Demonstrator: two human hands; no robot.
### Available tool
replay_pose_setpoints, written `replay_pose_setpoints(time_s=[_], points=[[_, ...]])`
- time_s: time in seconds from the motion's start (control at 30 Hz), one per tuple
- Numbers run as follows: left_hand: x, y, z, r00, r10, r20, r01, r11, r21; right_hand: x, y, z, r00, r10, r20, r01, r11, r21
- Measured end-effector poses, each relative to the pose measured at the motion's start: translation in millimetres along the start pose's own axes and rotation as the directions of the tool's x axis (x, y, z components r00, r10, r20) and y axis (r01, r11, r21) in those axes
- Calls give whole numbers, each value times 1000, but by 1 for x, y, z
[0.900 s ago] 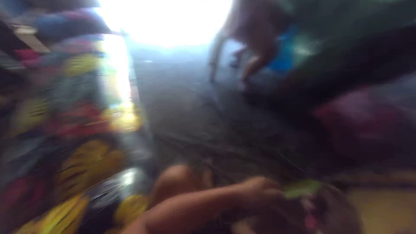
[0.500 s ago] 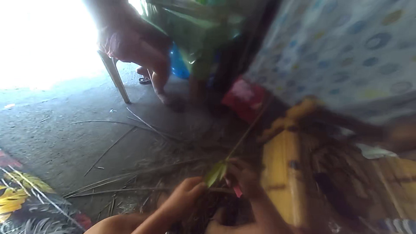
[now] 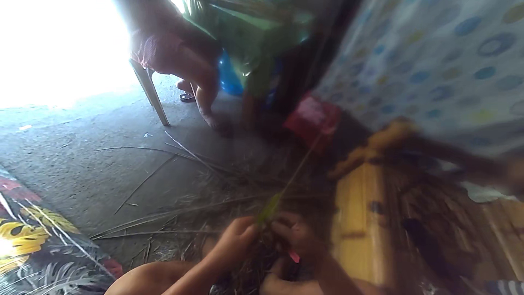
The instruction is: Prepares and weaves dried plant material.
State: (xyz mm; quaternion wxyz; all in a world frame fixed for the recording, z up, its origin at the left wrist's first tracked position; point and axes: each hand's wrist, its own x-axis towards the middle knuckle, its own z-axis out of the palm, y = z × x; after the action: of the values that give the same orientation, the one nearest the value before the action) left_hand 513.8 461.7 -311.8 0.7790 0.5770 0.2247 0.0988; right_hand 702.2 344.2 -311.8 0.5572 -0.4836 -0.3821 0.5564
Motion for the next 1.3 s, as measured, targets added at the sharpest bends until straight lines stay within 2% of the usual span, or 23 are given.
replay_pose_setpoints(time_s=[0.1, 0.2, 0.27, 0.33, 0.4, 0.5, 0.53, 0.67, 0.77, 0.87, 0.93, 1.07, 1.13, 1.3], points=[[-1, 4, 2, 999, -34, 34, 33, 999, 11, 6, -6, -17, 987, -58, -149, 58, 998, -2], [-1, 5, 1, 997, -39, 66, 37, 999, 30, 11, -8, -36, 940, -128, -316, 136, 991, 6], [0, 3, 0, 999, 2, 37, -7, 989, 145, 12, -11, -43, 902, -130, -411, 147, 989, 9], [1, -1, 0, 995, 96, -40, -71, 910, 409, 8, -16, -40, 920, -91, -382, 97, 995, -4], [2, -4, 1, 981, 171, -88, -73, 754, 653, 2, -21, -22, 966, -2, -259, -18, 997, -74], [1, -5, 5, 981, 159, -116, -7, 618, 786, -2, -15, 6, 981, 147, -129, -162, 980, -112], [0, -6, 6, 982, 149, -120, 9, 591, 807, -2, -11, 8, 976, 163, -146, -179, 978, -105], [-2, -8, 11, 980, 167, -106, 9, 500, 866, 4, -14, -17, 920, 136, -368, -177, 981, -79], [-3, -9, 11, 975, 199, -103, -2, 469, 883, 7, -19, -24, 899, 107, -425, -139, 989, -45], [-2, -13, 10, 962, 253, -100, -22, 437, 899, 0, -18, 0, 947, 189, -260, -217, 973, -85], [-2, -14, 10, 961, 259, -97, -21, 420, 907, 0, -12, 10, 950, 228, -213, -247, 967, -68], [-3, -9, 10, 975, 198, -97, -5, 461, 887, 6, -11, -15, 907, 151, -393, -180, 983, -37], [-2, -8, 10, 975, 197, -102, -4, 474, 881, 9, -15, -25, 895, 132, -426, -145, 989, 2], [-1, -9, 9, 975, 194, -104, -1, 479, 878, -1, -13, 9, 960, 207, -189, -223, 972, -68]])
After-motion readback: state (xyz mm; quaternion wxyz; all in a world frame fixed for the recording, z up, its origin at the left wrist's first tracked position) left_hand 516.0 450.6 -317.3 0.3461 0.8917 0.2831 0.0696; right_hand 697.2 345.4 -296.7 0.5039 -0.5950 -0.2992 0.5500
